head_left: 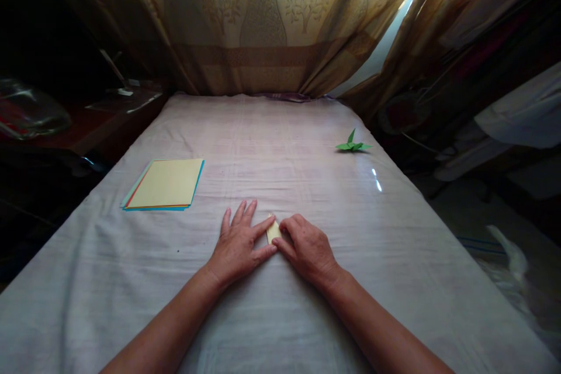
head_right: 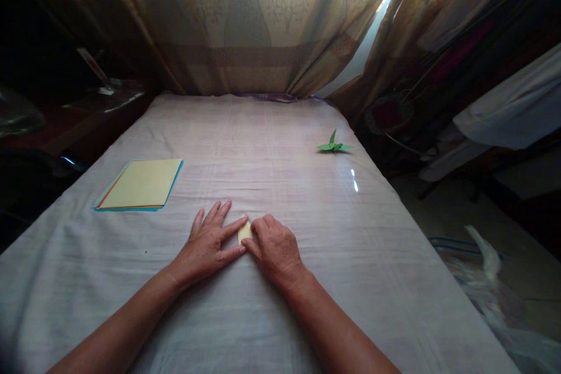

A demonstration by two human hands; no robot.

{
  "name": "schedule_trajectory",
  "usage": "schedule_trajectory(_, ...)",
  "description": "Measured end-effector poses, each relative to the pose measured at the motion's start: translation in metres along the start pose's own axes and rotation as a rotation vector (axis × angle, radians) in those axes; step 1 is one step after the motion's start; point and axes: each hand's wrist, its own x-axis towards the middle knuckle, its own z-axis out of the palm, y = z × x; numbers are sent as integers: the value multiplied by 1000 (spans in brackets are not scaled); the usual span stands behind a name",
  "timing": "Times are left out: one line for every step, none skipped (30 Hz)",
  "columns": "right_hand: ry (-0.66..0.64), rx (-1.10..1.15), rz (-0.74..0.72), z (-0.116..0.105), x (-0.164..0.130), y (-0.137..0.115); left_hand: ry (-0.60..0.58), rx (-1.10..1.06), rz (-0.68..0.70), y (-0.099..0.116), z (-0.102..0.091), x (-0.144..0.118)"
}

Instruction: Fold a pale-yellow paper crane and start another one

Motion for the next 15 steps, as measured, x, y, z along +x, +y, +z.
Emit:
schedule_trajectory(-10,7,-9,-2,-1,0,-13,-1,1,-1,0,0)
schedule_trajectory(-21,17,-18,-3,-2,1,-28,-2,3,-1,-1,0)
schedule_trajectory(-34,30,-28,-5,-3,1,-41,-4,2,-2,-1,1)
schedule_trajectory(-46,45,-37,-7,-3,2,-53,-7,3,-2,-2,1)
schedule_trajectory(-56,60,-46,-8,-2,2,-60,-9,5,-2,-2,1)
schedule_trajectory(-66,72,-51,-9,-2,3,-65,-12,6,-2,-3,1)
schedule_trajectory(-75,81,-51,-10,-1,4,-69,-13,5,-2,-4,1)
schedule_trajectory(-83,87,-44,-10,-1,4,-74,-15,4,-2,-4,1)
schedule_trajectory(-92,91,-34,-10,0,5,-84,-16,2,-1,-4,1)
schedule_trajectory(-101,95,-20,-10,1,5,-97,-16,-4,-1,-5,2)
schedule_trajectory(-110,98,-4,-9,2,5,-110,-16,-11,-1,-5,2)
schedule_trajectory(-116,100,13,-9,2,6,-120,-15,-17,-1,-5,2)
schedule_trajectory(-119,105,26,-8,3,6,-123,-15,-22,-1,-4,3)
schedule_trajectory(-118,111,35,-7,3,6,-119,-13,-25,-1,-4,3)
schedule_trajectory(-114,120,39,-6,3,6,-111,-11,-25,-1,-3,3)
